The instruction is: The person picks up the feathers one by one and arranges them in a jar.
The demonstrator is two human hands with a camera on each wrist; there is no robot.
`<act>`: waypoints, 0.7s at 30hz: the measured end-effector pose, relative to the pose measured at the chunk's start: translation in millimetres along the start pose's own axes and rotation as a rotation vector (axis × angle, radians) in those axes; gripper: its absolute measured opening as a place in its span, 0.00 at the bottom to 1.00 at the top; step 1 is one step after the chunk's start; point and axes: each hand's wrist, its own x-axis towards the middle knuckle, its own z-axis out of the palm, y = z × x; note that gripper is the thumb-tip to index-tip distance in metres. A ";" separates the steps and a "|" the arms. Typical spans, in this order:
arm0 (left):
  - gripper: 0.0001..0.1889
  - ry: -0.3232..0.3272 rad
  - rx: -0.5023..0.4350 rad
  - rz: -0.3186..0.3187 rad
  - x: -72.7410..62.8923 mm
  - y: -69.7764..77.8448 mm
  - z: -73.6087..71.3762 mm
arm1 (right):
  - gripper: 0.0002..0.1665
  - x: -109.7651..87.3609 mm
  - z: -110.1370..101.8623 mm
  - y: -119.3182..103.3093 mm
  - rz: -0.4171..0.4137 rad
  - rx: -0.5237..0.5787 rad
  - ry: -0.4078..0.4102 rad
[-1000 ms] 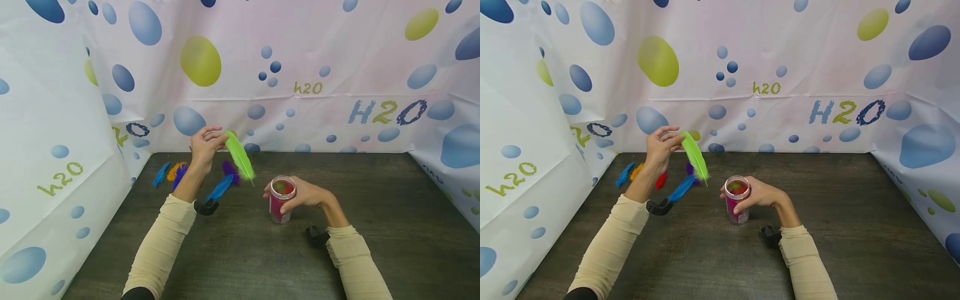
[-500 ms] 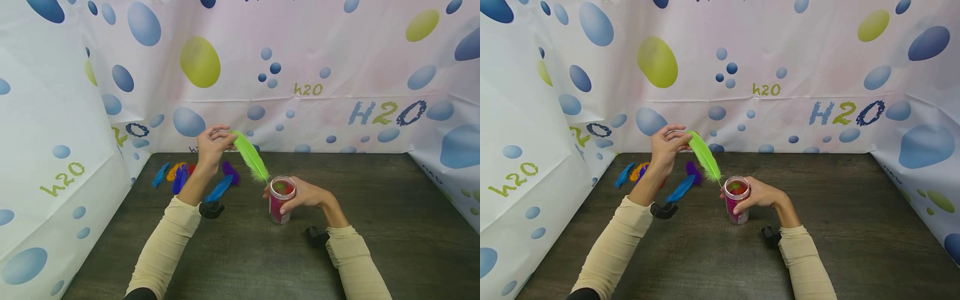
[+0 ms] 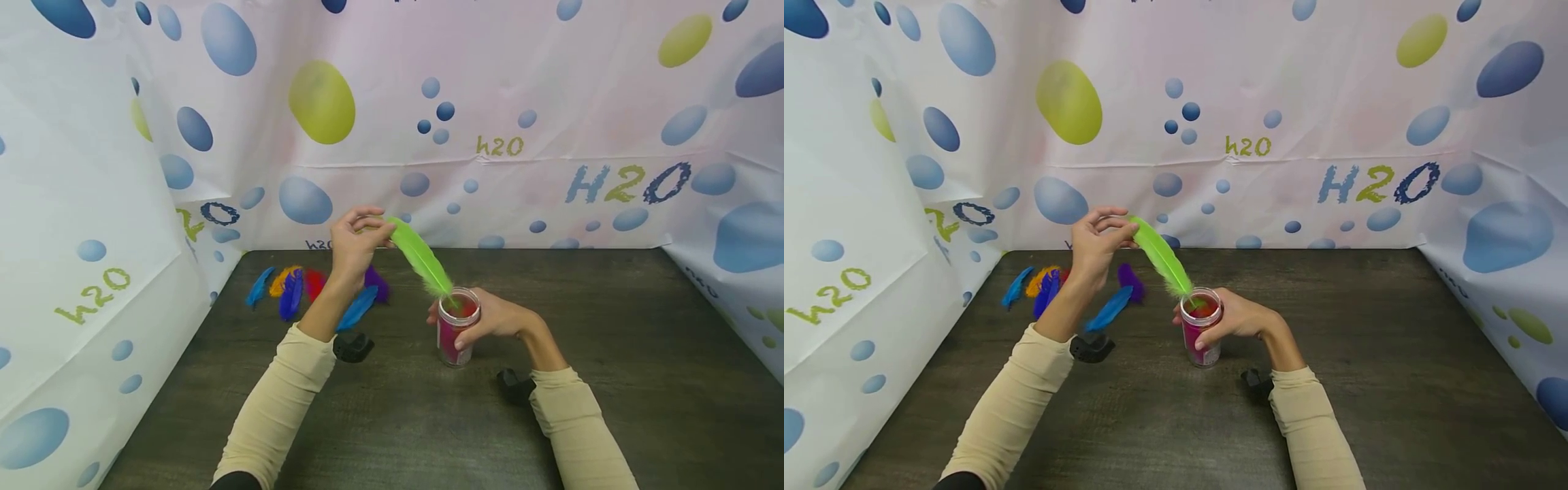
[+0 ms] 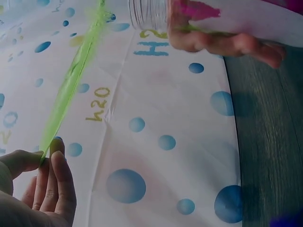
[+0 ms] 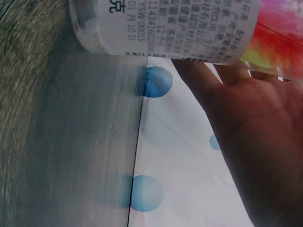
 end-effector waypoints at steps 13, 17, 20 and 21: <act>0.13 -0.063 0.081 0.076 -6.3 -3.0 9.9 | 0.35 2.0 -1.3 1.3 -0.009 0.002 -0.017; 0.13 -0.093 0.101 0.095 -8.8 -3.1 13.0 | 0.34 1.3 -1.1 2.7 -0.025 0.001 -0.025; 0.13 -0.119 0.105 0.103 -11.2 -2.4 15.4 | 0.33 0.7 -1.5 3.6 -0.042 -0.003 -0.032; 0.13 -0.127 0.105 0.103 -12.0 -2.1 16.1 | 0.33 0.5 -1.7 3.7 -0.042 -0.003 -0.031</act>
